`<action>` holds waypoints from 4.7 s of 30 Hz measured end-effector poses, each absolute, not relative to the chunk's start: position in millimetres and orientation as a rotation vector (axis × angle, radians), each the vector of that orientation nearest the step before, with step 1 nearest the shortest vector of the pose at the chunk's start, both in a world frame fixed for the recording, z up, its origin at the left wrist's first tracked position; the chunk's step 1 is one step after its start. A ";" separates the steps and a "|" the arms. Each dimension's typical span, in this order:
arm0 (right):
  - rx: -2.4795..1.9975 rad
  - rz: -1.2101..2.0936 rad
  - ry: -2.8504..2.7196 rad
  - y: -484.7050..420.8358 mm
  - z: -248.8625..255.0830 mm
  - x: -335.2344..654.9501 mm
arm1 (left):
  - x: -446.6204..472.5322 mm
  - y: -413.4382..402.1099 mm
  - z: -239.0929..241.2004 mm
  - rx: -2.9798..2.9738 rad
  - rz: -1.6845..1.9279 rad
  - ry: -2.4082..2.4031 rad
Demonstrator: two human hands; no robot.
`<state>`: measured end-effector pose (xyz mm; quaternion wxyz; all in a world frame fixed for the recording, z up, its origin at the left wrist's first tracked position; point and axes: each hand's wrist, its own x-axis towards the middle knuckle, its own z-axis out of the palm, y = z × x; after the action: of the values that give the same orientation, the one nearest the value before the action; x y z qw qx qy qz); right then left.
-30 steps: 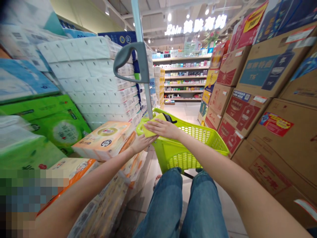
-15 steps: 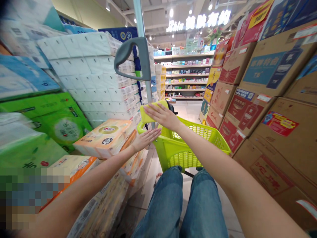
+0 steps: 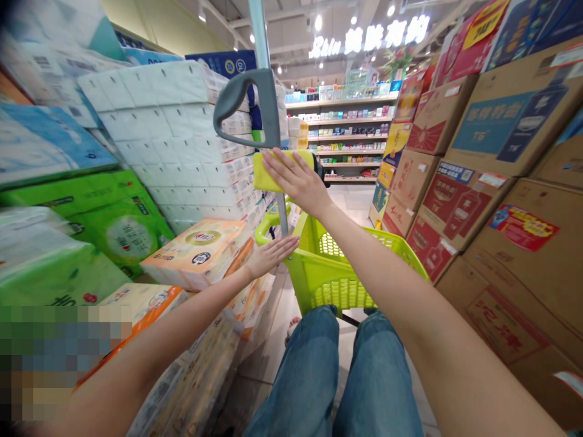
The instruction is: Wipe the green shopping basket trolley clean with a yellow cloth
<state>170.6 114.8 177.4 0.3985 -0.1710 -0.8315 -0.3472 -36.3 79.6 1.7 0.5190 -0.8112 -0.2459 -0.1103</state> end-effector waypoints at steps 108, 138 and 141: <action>-1.321 0.037 -1.641 28.8 -13.4 218.7 | -16.1 57.8 -6.7 -2.289 -0.369 -0.841; -1.732 -0.439 -1.763 11.7 -72.7 270.7 | 58.3 18.6 -18.8 -2.164 -0.520 -1.364; -1.744 -0.428 -1.755 5.5 -75.8 262.0 | 55.8 8.9 -18.0 -2.144 -0.488 -1.440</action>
<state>262.0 5.5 -75.8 0.3099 -0.6604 -0.6645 -0.1622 55.8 8.9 -18.0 0.2536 -0.7891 -0.5299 -0.1795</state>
